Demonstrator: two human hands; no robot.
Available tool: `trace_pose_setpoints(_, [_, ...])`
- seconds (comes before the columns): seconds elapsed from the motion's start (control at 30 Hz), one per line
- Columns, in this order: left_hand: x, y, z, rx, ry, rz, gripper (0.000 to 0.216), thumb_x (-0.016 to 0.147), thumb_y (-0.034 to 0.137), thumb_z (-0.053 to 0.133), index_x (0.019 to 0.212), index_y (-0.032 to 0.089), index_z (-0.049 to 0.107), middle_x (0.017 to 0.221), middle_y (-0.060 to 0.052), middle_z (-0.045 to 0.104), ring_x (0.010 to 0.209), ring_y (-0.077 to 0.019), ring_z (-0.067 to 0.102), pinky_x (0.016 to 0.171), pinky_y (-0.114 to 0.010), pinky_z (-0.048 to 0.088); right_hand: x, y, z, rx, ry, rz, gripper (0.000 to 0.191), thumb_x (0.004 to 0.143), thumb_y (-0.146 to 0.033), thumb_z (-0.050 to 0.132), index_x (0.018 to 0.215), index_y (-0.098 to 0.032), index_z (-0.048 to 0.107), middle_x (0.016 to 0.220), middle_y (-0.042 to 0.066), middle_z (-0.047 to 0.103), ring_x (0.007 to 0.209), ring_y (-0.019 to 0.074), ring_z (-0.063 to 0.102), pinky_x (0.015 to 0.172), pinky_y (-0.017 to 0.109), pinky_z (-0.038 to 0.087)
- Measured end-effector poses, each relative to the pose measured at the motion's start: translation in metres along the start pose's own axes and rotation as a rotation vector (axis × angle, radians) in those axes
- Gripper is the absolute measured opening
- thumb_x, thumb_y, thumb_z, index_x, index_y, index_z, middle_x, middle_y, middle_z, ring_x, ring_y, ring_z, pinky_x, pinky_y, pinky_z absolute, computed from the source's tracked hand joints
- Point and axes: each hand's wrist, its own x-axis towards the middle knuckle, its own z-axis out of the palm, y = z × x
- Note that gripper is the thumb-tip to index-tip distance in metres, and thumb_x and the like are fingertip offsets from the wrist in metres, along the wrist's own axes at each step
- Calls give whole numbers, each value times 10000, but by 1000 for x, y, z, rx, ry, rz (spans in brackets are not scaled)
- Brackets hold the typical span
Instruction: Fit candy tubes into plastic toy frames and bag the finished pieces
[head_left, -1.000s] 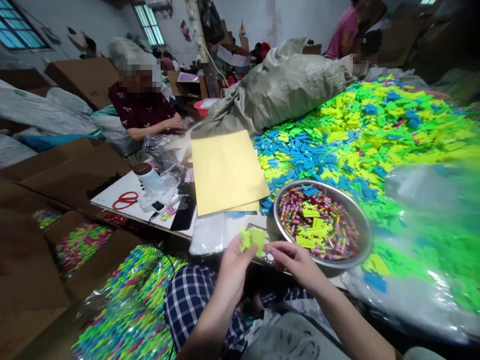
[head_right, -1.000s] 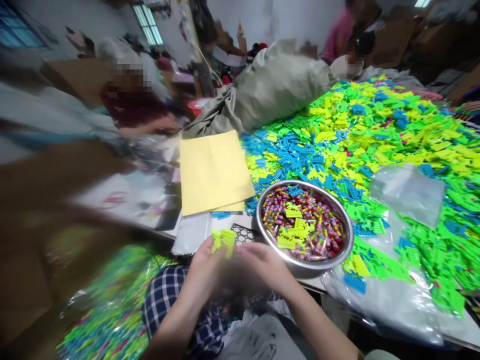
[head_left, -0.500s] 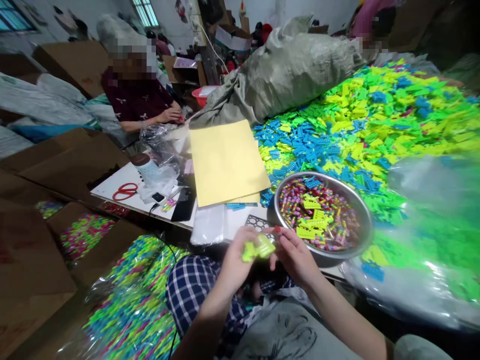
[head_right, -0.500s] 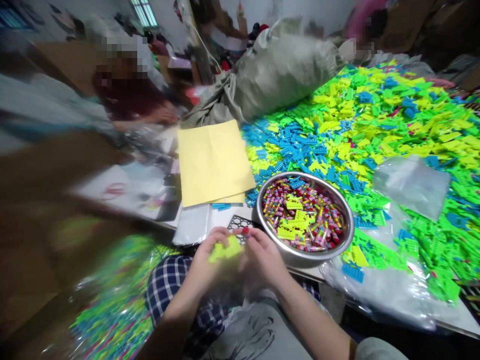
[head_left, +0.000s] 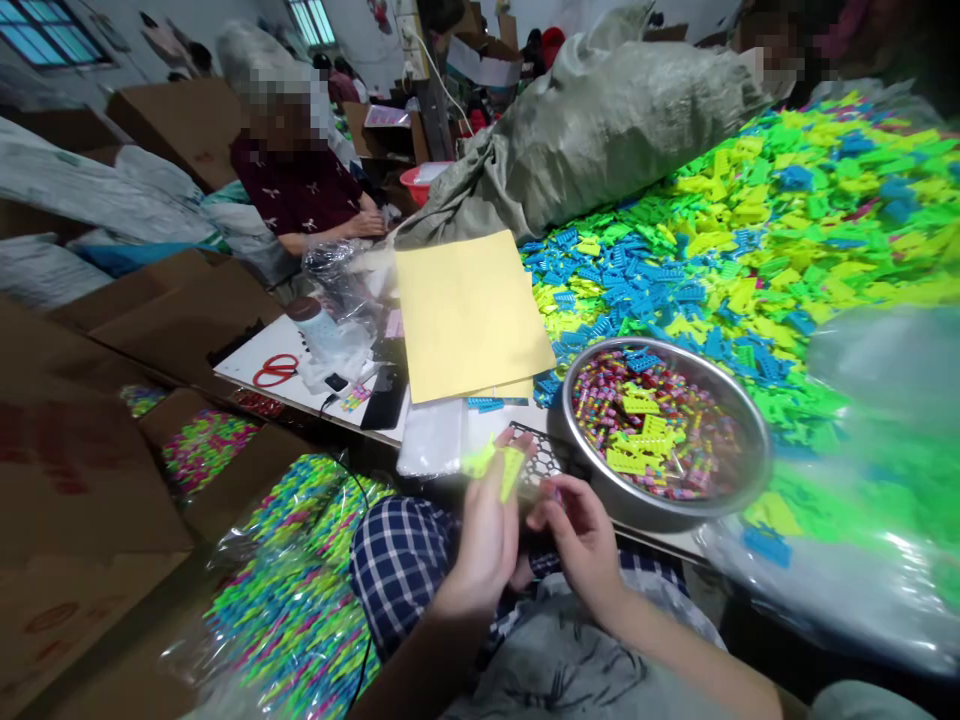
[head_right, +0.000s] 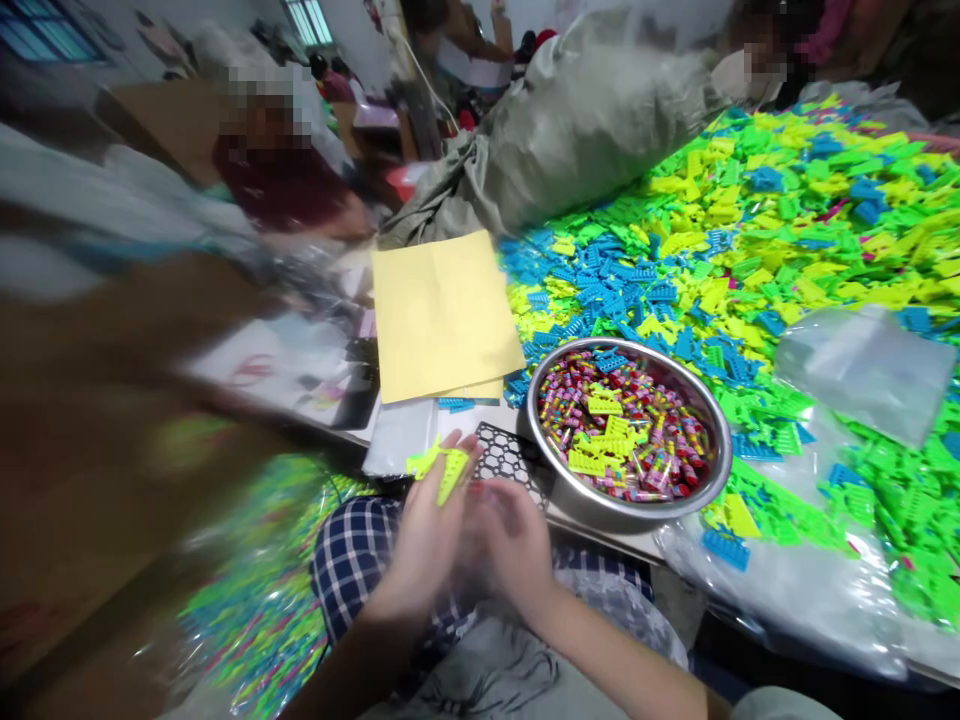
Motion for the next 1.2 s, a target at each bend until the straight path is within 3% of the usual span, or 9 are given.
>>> trace_pose_setpoints(0.07, [1, 5, -1, 5, -19, 47, 336, 789, 302, 539, 1098, 173, 567, 1104, -78, 626, 1086, -183, 535, 958, -288, 360, -7, 8, 2, 37, 30, 178, 264, 793, -361, 572, 984, -179, 576, 778, 43, 621, 597, 124, 564, 535, 239, 471])
trace_pose_setpoints(0.13, [1, 8, -1, 36, -20, 76, 288, 787, 287, 542, 1032, 148, 598, 1055, -84, 649, 1057, -176, 553, 954, -270, 358, -10, 13, 4, 64, -18, 284, 327, 780, -393, 582, 1009, -159, 580, 654, 10, 583, 501, 99, 498, 469, 220, 426])
trace_pose_setpoints(0.33, [-3, 5, -3, 138, -33, 24, 233, 781, 305, 542, 949, 157, 606, 960, -70, 681, 980, -178, 593, 894, -264, 396, -7, 12, 7, 232, -164, 356, 339, 775, -414, 591, 984, -148, 608, 482, -49, 475, 434, 73, 414, 424, 194, 341])
trace_pose_setpoints(0.53, [-2, -1, -9, 105, -78, -12, 203, 767, 308, 552, 900, 156, 572, 827, -63, 683, 813, -188, 635, 707, -270, 472, -8, 10, 7, 280, -179, 346, 323, 778, -408, 589, 955, -140, 623, 491, -36, 489, 440, 75, 415, 422, 194, 334])
trace_pose_setpoints(0.73, [-1, -4, -11, 103, -164, 18, 170, 758, 292, 575, 861, 157, 567, 755, -47, 660, 742, -180, 634, 493, -202, 424, -10, 3, 3, 147, -179, 275, 321, 790, -403, 566, 967, -141, 628, 565, -9, 551, 442, 82, 456, 430, 204, 371])
trace_pose_setpoints(1.0, [-11, -5, -7, 114, -116, 71, 232, 684, 307, 652, 824, 151, 551, 768, -40, 654, 754, -184, 634, 636, -260, 487, -20, 3, 0, 156, -188, 240, 333, 795, -404, 559, 986, -138, 618, 557, -12, 554, 439, 92, 489, 439, 219, 407])
trace_pose_setpoints(1.1, [-19, -5, -7, 93, -193, 76, 212, 708, 288, 634, 849, 153, 551, 768, -41, 646, 731, -182, 635, 533, -219, 466, -26, 4, -2, 201, -208, 236, 334, 785, -397, 572, 996, -144, 625, 560, -6, 565, 427, 96, 494, 431, 227, 415])
trace_pose_setpoints(1.2, [-31, -8, -8, 50, -247, -6, 198, 755, 303, 585, 894, 168, 547, 799, -49, 649, 700, -184, 640, 423, -186, 412, -36, 3, -6, 231, -200, 222, 302, 781, -388, 581, 968, -160, 648, 645, 23, 614, 437, 91, 494, 431, 224, 417])
